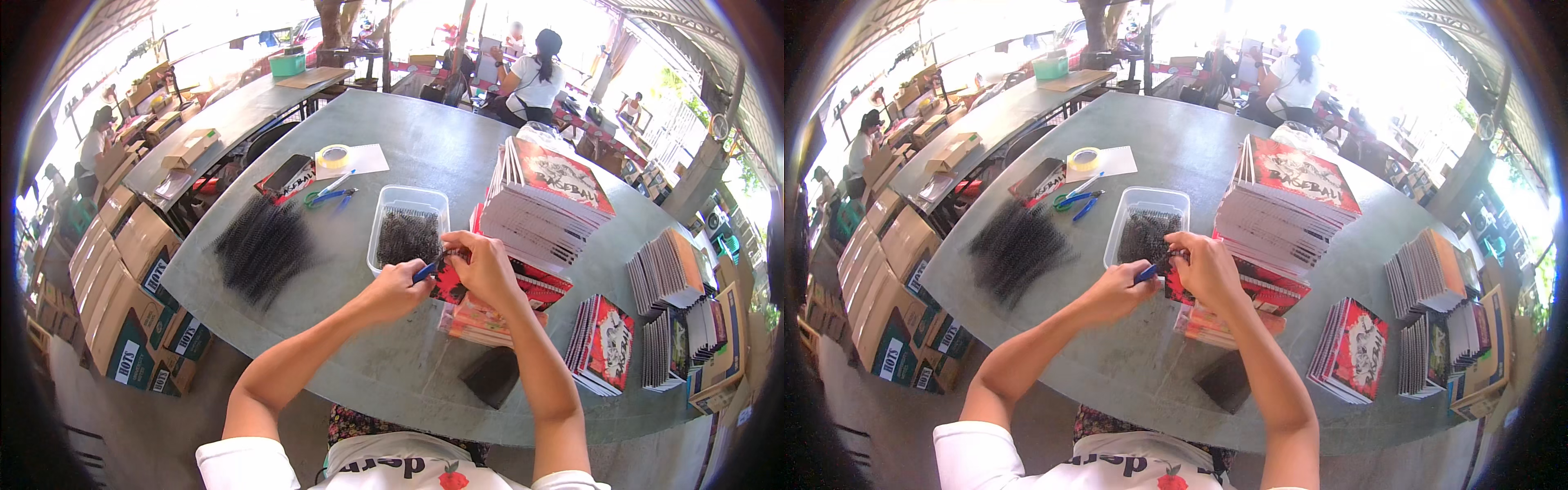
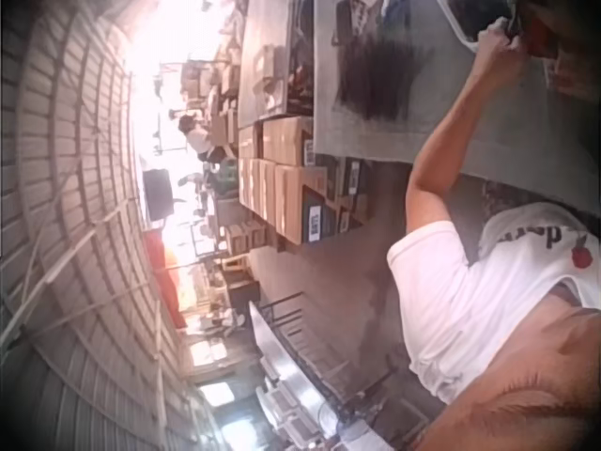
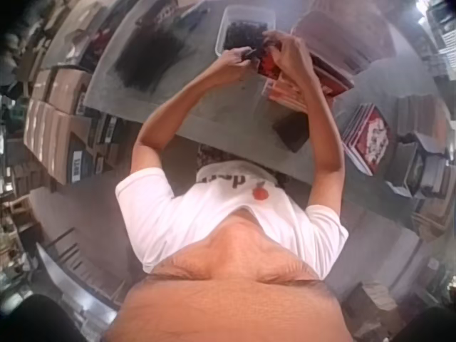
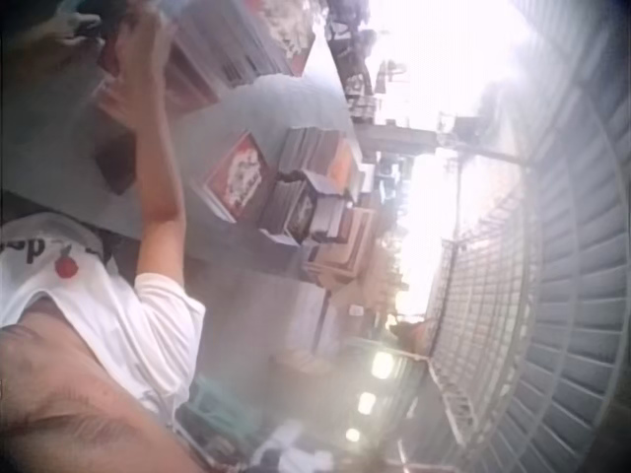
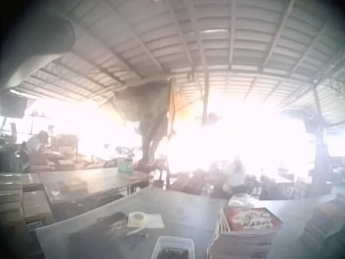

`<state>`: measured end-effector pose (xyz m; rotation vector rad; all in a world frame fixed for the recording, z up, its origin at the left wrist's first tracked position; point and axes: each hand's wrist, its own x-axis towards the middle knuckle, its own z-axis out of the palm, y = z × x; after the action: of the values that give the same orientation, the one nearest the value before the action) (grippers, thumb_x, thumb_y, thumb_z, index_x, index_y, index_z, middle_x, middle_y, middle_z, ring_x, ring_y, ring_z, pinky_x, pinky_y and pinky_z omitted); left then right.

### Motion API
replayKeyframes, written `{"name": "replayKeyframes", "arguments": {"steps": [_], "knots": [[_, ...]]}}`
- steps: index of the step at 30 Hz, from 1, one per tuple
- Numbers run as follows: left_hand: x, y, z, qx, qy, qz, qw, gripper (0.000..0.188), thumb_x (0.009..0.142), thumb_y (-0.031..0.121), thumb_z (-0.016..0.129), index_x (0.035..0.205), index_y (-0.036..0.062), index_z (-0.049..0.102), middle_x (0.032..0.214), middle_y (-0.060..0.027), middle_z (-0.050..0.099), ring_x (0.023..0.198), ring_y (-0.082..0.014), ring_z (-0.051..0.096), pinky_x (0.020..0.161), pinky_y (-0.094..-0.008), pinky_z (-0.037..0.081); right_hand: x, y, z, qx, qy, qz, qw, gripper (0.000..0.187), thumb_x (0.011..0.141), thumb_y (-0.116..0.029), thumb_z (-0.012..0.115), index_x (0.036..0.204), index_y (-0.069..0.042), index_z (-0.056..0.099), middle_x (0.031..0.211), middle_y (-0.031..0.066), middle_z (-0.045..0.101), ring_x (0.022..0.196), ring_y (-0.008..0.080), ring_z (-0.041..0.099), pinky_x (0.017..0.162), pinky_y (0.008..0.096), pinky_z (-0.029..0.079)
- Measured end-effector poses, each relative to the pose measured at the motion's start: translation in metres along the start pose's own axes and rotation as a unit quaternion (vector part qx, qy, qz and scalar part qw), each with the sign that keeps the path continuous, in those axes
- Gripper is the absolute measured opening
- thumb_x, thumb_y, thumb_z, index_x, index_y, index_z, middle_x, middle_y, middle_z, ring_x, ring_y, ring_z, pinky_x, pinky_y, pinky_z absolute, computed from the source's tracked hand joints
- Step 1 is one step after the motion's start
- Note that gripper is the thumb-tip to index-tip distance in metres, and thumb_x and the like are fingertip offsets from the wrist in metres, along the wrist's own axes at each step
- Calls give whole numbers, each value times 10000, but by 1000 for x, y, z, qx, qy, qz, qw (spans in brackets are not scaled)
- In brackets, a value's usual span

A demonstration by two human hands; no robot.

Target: The person inserts spiral wire bindings into stacks of notebook pages and covers by hand, then uses pliers to clip the excess wire ends and moves each completed notebook to a separate stack.

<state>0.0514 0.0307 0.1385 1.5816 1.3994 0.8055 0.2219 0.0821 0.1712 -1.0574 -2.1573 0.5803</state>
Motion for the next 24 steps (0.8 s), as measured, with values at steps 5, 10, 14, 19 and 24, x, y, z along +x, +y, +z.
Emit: {"name": "replayKeyframes", "arguments": {"steps": [5,10,14,19,24], "knots": [[22,-20,-20,-21,11,-118,993,280,857,296,589,867,19,550,672,-53,564,613,-125,533,553,-293,439,8,1,3,-127,23,13,992,169,755,-114,651,837,32,637,833,204,651,817,324,640,731,383,498],[29,-20,-26,65,36,-38,996,309,850,275,504,987,10,585,784,-130,623,671,-195,608,593,-347,487,11,5,9,-157,21,58,986,190,740,-188,676,768,-6,628,738,185,646,719,338,644,661,408,505],[21,-13,-24,-308,-204,-131,920,368,837,236,459,1096,-9,548,946,-172,622,828,-275,629,738,-396,511,9,2,9,-167,42,48,984,179,743,-184,675,767,-15,624,684,174,637,665,345,638,622,415,505],[9,-10,-22,-513,-282,-152,796,390,852,254,413,1082,-36,534,1061,-237,606,980,-402,596,892,-484,463,6,3,11,-165,49,39,984,166,750,-179,660,782,-21,623,673,192,628,667,346,638,608,417,503],[7,-2,-22,-503,-241,-177,811,295,853,218,441,1022,-8,525,976,-222,611,894,-360,614,816,-507,476,4,-2,15,-160,52,38,985,167,744,-183,663,760,-21,624,669,184,629,666,336,641,616,410,502]]}}
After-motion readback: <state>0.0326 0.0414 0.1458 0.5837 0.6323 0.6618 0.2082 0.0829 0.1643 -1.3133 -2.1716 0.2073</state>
